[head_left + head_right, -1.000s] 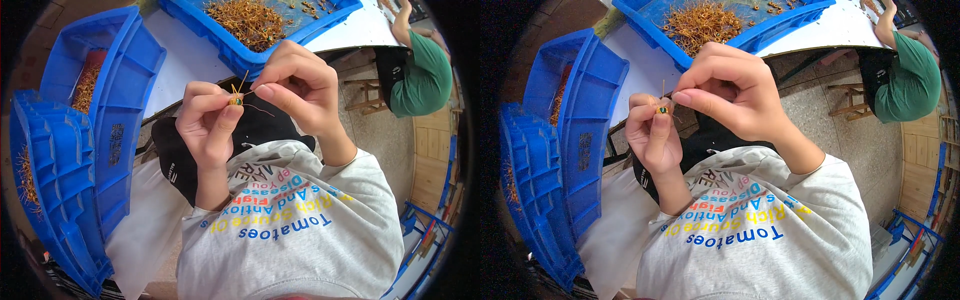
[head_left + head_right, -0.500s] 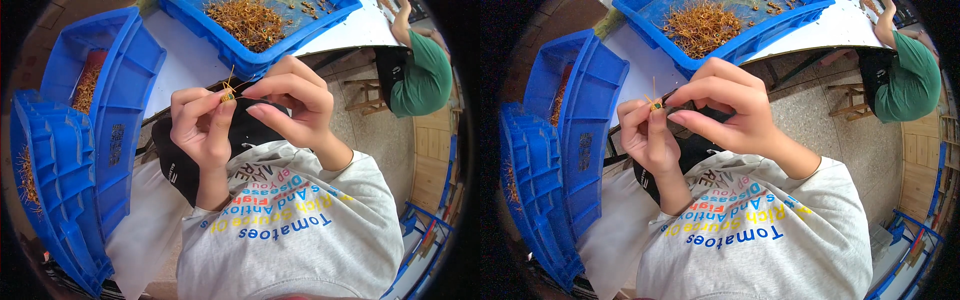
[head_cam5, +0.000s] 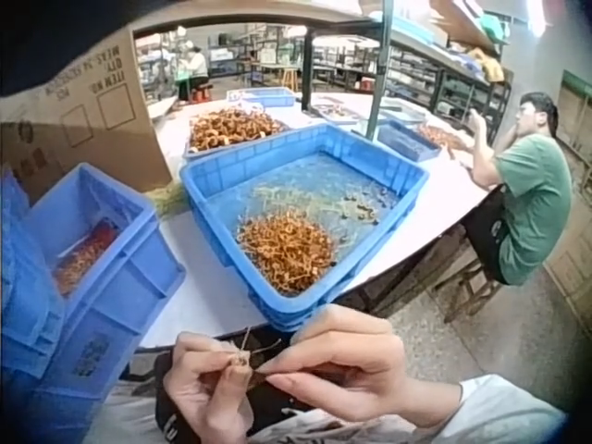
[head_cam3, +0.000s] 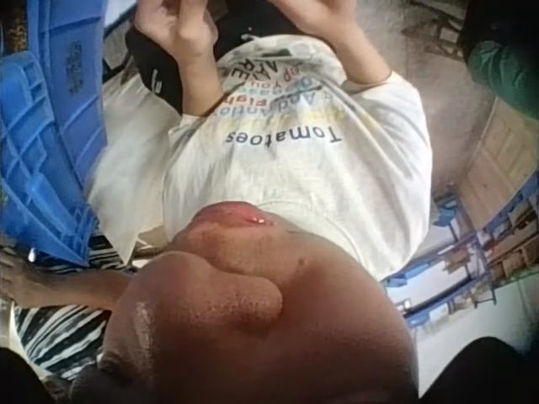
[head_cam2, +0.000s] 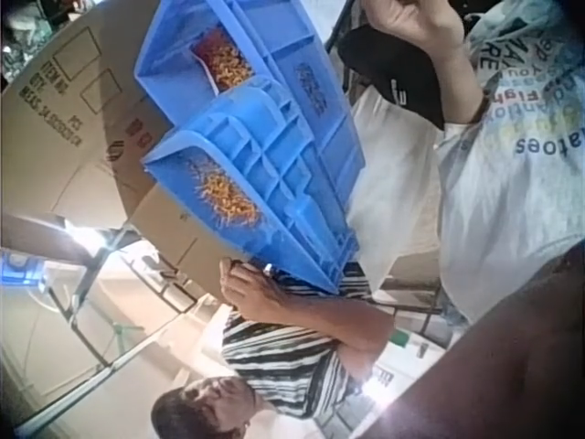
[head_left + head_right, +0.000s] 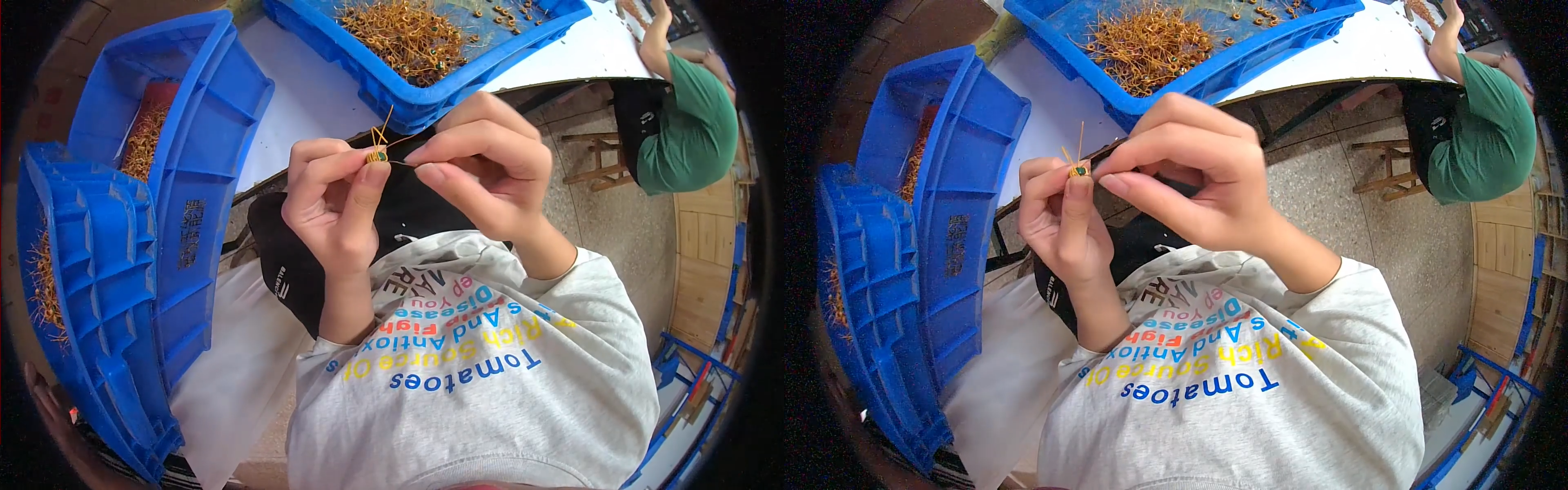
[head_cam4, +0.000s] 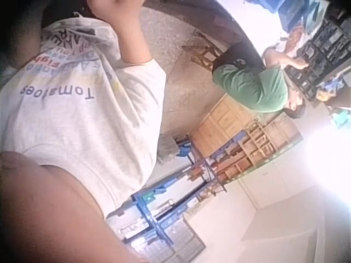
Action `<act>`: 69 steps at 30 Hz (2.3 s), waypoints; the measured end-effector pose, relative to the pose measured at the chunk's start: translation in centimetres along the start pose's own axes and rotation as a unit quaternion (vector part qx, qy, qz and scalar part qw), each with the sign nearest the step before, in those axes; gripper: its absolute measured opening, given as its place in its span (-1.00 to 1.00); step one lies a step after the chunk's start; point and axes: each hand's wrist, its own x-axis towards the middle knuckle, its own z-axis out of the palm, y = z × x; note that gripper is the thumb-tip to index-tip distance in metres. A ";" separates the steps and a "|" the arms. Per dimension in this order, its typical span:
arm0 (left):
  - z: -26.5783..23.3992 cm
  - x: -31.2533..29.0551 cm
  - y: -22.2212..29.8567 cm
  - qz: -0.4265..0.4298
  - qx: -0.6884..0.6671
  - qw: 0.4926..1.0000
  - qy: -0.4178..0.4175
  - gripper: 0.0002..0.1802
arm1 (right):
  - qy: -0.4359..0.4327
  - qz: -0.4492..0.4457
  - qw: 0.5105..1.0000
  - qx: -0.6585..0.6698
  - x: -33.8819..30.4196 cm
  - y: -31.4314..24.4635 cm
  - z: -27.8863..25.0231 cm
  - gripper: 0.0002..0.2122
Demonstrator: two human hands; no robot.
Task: Assembling small metal terminals and wires at a workshop bench.
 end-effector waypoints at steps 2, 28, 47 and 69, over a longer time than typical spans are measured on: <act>-0.3 0.3 0.0 0.015 0.046 0.999 0.004 -0.82 | -0.010 -0.035 0.999 -0.030 0.8 -0.4 -0.6 -0.89; -0.6 0.5 0.3 0.115 0.250 0.959 -0.065 -0.82 | -0.038 0.010 0.996 -0.085 2.2 -0.5 0.0 -0.94; -2.1 0.6 -1.0 -0.173 -0.124 0.969 -0.125 -0.91 | -0.116 -0.036 0.991 -0.048 3.5 0.5 -1.3 -0.94; -2.1 0.4 -0.9 -0.223 -0.393 0.883 -0.128 -0.92 | -0.064 0.066 0.995 0.033 2.6 -0.1 -0.9 -0.96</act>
